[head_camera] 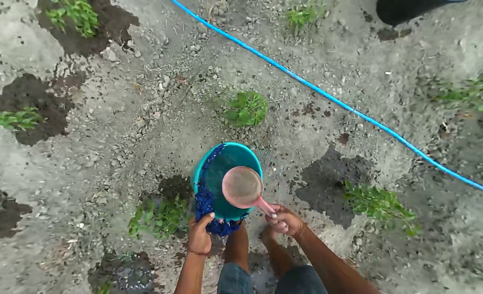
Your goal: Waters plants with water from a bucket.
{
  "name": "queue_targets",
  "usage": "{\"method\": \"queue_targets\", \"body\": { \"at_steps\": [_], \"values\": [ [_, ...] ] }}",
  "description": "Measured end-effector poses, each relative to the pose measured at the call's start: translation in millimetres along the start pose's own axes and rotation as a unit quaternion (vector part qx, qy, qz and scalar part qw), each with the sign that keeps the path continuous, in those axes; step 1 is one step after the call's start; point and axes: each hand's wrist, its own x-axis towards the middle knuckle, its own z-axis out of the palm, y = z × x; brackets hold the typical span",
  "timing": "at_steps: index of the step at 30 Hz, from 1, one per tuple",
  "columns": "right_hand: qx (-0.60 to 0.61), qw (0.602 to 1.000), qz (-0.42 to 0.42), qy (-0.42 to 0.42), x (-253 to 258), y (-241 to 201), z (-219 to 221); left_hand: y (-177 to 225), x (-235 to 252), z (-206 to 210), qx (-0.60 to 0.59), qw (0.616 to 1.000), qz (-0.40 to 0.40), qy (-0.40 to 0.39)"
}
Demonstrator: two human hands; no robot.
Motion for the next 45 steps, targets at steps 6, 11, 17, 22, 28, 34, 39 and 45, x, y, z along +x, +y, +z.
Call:
{"method": "queue_targets", "body": {
  "at_steps": [6, 11, 17, 22, 28, 34, 39, 45],
  "values": [
    [-0.047, 0.96, -0.145, 0.237, 29.4, -57.6, 58.7, 9.0, 26.7, -8.6, -0.039, 0.998, 0.007, 0.045],
    [-0.082, 0.902, -0.19, 0.38, 79.9, -117.4, 48.6, 21.6, 41.3, -31.2, -0.065, 0.993, 0.011, 0.098],
    [-0.157, 0.864, -0.168, 0.449, 94.3, -163.6, 35.4, 27.2, 39.7, -53.9, -0.083, 0.989, -0.003, 0.126],
    [-0.245, 0.848, -0.144, 0.448, 89.6, -176.1, 47.7, 22.7, 35.8, -57.7, -0.08, 0.987, -0.005, 0.141],
    [-0.313, 0.83, -0.148, 0.437, 85.8, -175.7, 54.1, 16.5, 22.8, -55.3, -0.063, 0.985, -0.005, 0.162],
    [-0.428, 0.78, -0.131, 0.437, 73.9, -174.2, 41.1, 8.0, 10.6, -34.8, -0.025, 0.987, -0.01, 0.157],
    [-0.581, 0.687, -0.043, 0.435, 49.3, -183.9, 37.7, 1.3, -1.1, 1.1, 0.021, 0.99, -0.021, 0.14],
    [-0.557, 0.71, -0.105, 0.417, -10.7, -181.4, 3.0, -3.3, -28.2, 64.7, 0.093, 0.991, -0.001, 0.1]
  ]
}}
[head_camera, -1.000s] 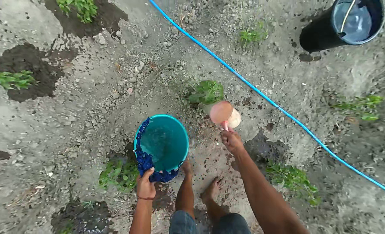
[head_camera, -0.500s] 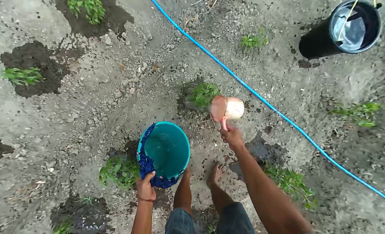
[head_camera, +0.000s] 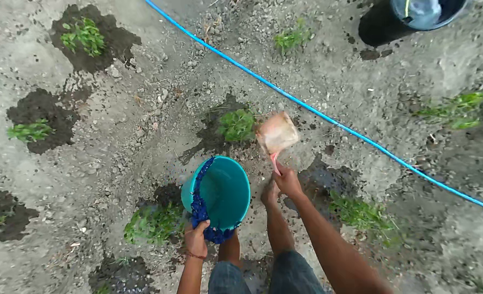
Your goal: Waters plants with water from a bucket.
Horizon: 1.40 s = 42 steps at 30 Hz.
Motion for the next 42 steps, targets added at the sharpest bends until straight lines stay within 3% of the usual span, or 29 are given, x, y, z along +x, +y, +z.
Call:
{"method": "queue_targets", "body": {
  "at_steps": [2, 5, 9, 14, 17, 20, 22, 27, 33, 36, 37, 39, 40, 42],
  "values": [
    [0.174, 0.984, 0.02, 0.034, -24.9, 35.0, -17.6, 8.3, -23.0, 25.1, 0.034, 0.999, 0.02, -0.02],
    [0.428, 0.89, 0.15, 0.038, -75.4, 85.4, -55.4, 31.4, -67.3, 69.0, 0.091, 0.992, 0.05, -0.067],
    [0.498, 0.821, 0.278, -0.016, -141.6, 149.1, -107.5, 70.7, -127.5, 133.1, 0.149, 0.974, 0.101, -0.14],
    [0.571, 0.775, 0.255, -0.095, -173.5, 167.8, -142.5, 111.3, -177.3, 234.7, 0.221, 0.926, 0.204, -0.227],
    [0.644, 0.728, 0.229, -0.06, -154.9, 158.2, -158.0, 124.5, -200.1, 308.1, 0.304, 0.844, 0.321, -0.305],
    [0.711, 0.68, 0.18, 0.004, -117.1, 147.9, -184.3, 141.2, -223.7, 378.4, 0.397, 0.703, 0.462, -0.367],
    [0.754, 0.637, 0.153, 0.038, -86.3, 142.1, -207.7, 154.8, -242.9, 423.4, 0.433, 0.63, 0.52, -0.381],
    [0.815, 0.568, 0.074, 0.087, -12.9, 124.4, -288.0, 185.6, -290.4, 529.4, 0.463, 0.503, 0.607, -0.406],
    [0.859, 0.493, -0.05, 0.131, 72.3, 128.0, -366.1, 189.0, -334.5, 630.4, 0.455, 0.382, 0.702, -0.392],
    [0.874, 0.458, -0.099, 0.132, 94.3, 136.1, -406.7, 175.9, -352.9, 671.5, 0.454, 0.347, 0.724, -0.387],
    [0.867, 0.47, -0.092, 0.138, 92.6, 138.5, -426.3, 169.0, -359.2, 685.0, 0.451, 0.339, 0.73, -0.385],
    [0.85, 0.489, 0.039, 0.194, 72.6, 125.8, -480.6, 151.7, -371.6, 711.3, 0.454, 0.323, 0.735, -0.387],
    [0.85, 0.469, 0.103, 0.217, 70.2, 126.6, -497.5, 141.1, -376.7, 723.4, 0.461, 0.319, 0.731, -0.389],
    [0.877, 0.406, 0.081, 0.243, 85.3, 159.6, -493.1, 118.3, -384.7, 747.7, 0.483, 0.318, 0.717, -0.388]
  ]
}}
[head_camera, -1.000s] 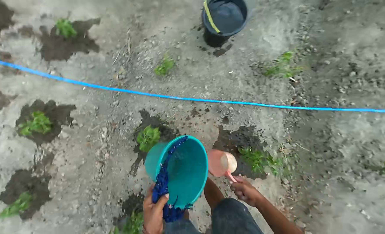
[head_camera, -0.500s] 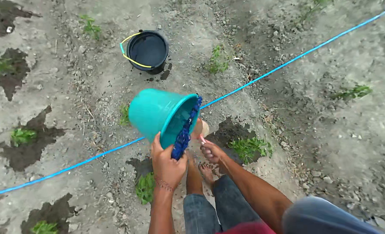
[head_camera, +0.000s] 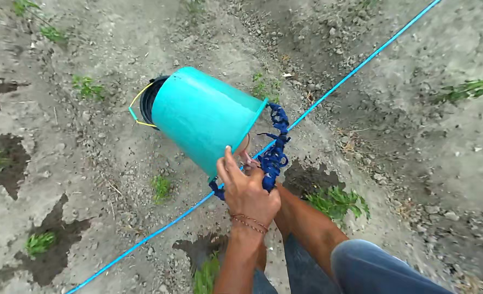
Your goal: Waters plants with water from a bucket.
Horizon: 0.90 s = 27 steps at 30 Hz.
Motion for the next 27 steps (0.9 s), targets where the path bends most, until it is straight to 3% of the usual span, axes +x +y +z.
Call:
{"method": "queue_targets", "body": {
  "at_steps": [2, 4, 5, 7, 9, 11, 14, 17, 22, 27],
  "values": [
    [0.0, 1.0, 0.001, -0.013, 13.3, -25.6, -7.4, 7.8, 26.0, 25.0, -0.007, 1.0, -0.016, -0.018],
    [-0.02, 0.986, 0.059, 0.158, 19.6, -62.8, 15.7, 6.3, 53.1, 50.8, -0.038, 0.998, -0.036, -0.032],
    [-0.008, 0.988, 0.057, 0.147, 40.9, -68.5, -1.6, 0.0, 68.2, 62.6, -0.062, 0.996, -0.048, -0.035],
    [0.036, 0.998, 0.012, -0.048, 109.8, -63.0, -82.6, -27.2, 98.1, 85.8, -0.12, 0.988, -0.08, -0.048],
    [0.014, 0.996, 0.005, -0.082, 147.6, -77.3, -129.8, -68.2, 118.7, 109.7, -0.204, 0.968, -0.136, -0.05],
    [-0.006, 0.999, 0.012, -0.033, 157.7, -102.7, -146.5, -106.3, 126.2, 131.1, -0.313, 0.92, -0.236, -0.022],
    [-0.018, 0.999, 0.023, 0.026, 166.5, -139.3, -152.3, -133.2, 122.8, 146.9, -0.429, 0.792, -0.435, -0.01],
    [-0.017, 0.996, 0.009, 0.085, 181.4, -159.4, -146.4, -145.2, 93.9, 166.9, -0.471, 0.697, -0.541, 0.015],
    [0.005, 0.983, -0.034, 0.181, 201.5, -181.4, -117.5, -155.1, 37.9, 190.6, -0.464, 0.622, -0.624, 0.091],
    [-0.014, 0.975, -0.075, 0.208, 210.7, -195.7, -85.7, -176.5, -13.8, 169.7, -0.44, 0.587, -0.665, 0.138]
  ]
}}
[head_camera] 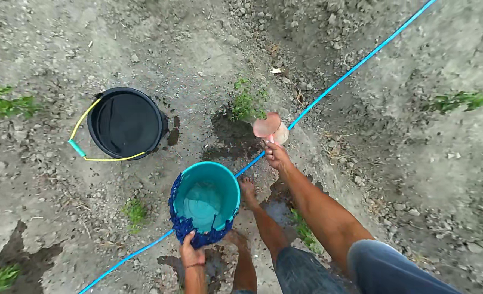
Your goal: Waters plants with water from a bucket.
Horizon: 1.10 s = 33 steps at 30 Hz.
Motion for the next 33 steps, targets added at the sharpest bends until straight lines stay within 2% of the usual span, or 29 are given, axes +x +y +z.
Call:
{"method": "queue_targets", "body": {
  "at_steps": [7, 10, 12, 18, 22, 24, 28, 31, 33],
  "values": [
    [-0.047, 0.997, -0.063, -0.013, -25.2, -3.2, 36.3, -2.6, 21.5, -57.8, -0.03, 0.999, -0.007, 0.009],
    [-0.096, 0.992, -0.081, -0.01, -16.1, 0.0, 34.2, 1.6, 33.9, -59.5, -0.046, 0.999, -0.004, 0.011],
    [-0.12, 0.989, -0.086, 0.02, -7.7, -1.9, 33.1, 5.0, 39.3, -56.4, -0.049, 0.999, -0.003, 0.007],
    [-0.201, 0.972, -0.093, 0.072, -21.9, 4.0, 30.9, 17.4, 50.3, -57.1, -0.071, 0.997, 0.004, -0.017],
    [-0.286, 0.948, -0.092, 0.107, -33.6, 13.1, 28.7, 35.7, 43.0, -67.1, -0.085, 0.996, 0.013, -0.019],
    [-0.383, 0.909, -0.107, 0.126, -34.1, 21.0, 21.1, 43.7, 42.1, -74.1, -0.082, 0.996, 0.016, -0.024],
    [-0.599, 0.77, -0.131, 0.176, -50.4, 34.5, 5.0, 51.0, 61.5, -88.0, -0.069, 0.996, 0.014, -0.055],
    [-0.669, 0.703, -0.15, 0.191, -82.2, 57.5, 6.4, 55.9, 83.6, -101.0, -0.045, 0.996, 0.005, -0.073],
    [-0.693, 0.673, -0.203, 0.159, -98.1, 78.5, 1.1, 60.6, 93.8, -105.1, -0.028, 0.995, 0.01, -0.092]
  ]
}}
